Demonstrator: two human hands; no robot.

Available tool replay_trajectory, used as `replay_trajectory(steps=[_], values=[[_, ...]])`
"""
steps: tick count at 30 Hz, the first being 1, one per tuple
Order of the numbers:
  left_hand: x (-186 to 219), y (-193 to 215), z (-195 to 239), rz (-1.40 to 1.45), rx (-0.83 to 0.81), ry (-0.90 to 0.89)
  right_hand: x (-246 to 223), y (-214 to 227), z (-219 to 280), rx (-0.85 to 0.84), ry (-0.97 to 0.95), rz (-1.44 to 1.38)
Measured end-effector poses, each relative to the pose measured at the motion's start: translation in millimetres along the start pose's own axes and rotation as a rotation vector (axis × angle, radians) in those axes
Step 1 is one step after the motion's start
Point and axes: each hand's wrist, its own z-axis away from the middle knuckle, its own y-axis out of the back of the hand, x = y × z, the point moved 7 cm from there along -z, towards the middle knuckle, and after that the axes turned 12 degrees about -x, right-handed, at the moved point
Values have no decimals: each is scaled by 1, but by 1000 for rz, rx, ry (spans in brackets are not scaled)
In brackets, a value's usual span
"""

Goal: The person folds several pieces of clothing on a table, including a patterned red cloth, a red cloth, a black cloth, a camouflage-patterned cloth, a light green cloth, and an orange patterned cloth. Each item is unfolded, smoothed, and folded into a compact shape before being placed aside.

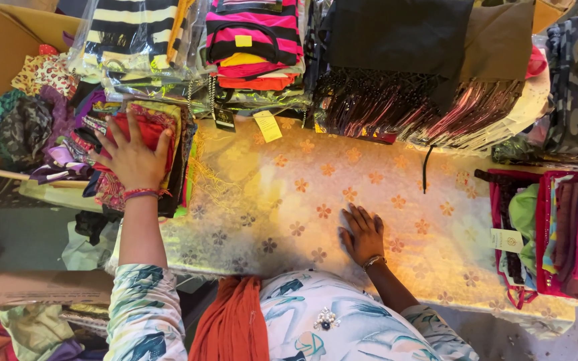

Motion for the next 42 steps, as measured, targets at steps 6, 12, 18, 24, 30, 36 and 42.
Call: replay_trajectory(steps=[6, 12, 18, 24, 30, 36, 42], values=[[2, 8, 17, 59, 84, -115, -1, 1, 3, 20, 6, -8], [11, 7, 76, 126, 70, -169, 1, -1, 1, 11, -10, -4], [-38, 16, 178, 269, 216, -3, 3, -4, -1, -8, -8, -5], [-170, -43, 296, 145, 363, 214, 6, -8, 2, -1, 28, -22], [-252, -109, 413, 226, 103, 584, 14, -10, 0, -55, 84, -44], [-292, -151, 477, 110, -215, 769, 23, -18, 16, -49, 181, -32], [-348, -193, 495, 213, -250, 890, 20, -23, 56, 35, 81, -44]])
